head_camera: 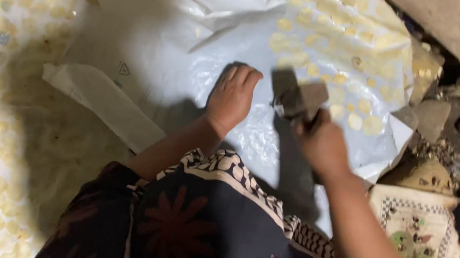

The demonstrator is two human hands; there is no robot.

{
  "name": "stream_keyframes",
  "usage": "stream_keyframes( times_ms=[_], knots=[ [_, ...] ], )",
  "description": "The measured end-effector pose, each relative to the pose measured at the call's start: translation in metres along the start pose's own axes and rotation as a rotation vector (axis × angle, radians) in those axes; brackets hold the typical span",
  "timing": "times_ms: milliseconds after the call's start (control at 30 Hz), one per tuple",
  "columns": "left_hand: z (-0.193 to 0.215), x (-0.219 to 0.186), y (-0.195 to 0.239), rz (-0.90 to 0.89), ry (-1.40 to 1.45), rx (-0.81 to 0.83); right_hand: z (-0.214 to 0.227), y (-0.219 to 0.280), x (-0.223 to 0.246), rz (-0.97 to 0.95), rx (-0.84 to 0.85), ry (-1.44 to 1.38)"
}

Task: The person uses a hammer to crush yellow cassava slices on a white plastic sheet. They then transfer the crushed pieces to a mortar and grind them with a stone pestle. The person repeatedly moves between crushing the slices and grinding the mixture.

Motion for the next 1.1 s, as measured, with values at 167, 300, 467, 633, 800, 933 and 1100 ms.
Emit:
stream_keyframes(
  times_ms=[167, 300, 467, 633, 800, 933, 1100],
  knots=[
    [0.001, -0.001, 0.001, 0.009, -0.028, 0.012, 0.027, 0.008, 0.005, -0.008, -0.137, 0.035],
    [0.003, -0.001, -0.002, 0.012, -0.021, 0.016, -0.028, 0.007, 0.0, 0.008, -0.168, 0.025],
    [-0.002, -0.002, 0.007, -0.011, 0.003, 0.043, -0.013, -0.011, -0.01, -0.01, -0.047, -0.027],
    [-0.006, 0.003, 0.001, -0.005, 0.021, 0.044, -0.011, 0.015, 0.004, -0.052, -0.127, 0.006],
    [0.001, -0.001, -0.005, -0.027, 0.09, 0.046, -0.03, 0.008, -0.012, -0.036, -0.075, -0.095],
    [-0.007, 0.003, -0.003, -0.035, 0.051, 0.067, -0.015, 0.064, -0.027, -0.145, -0.009, -0.106],
    [-0.012, 0.019, -0.023, 0.098, 0.144, -0.017, -0.098, 0.105, -0.182, -0.24, -0.271, -0.054]
  ],
)
Point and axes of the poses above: each hand's wrist, its own y-axis away from the middle knuckle, its own z-axis out of the back of the hand, x = y × z, the point moved 10 cm from there along -y, towards the middle knuckle, and after that the axes turned 5 degrees about -y, right-handed, at the moved point
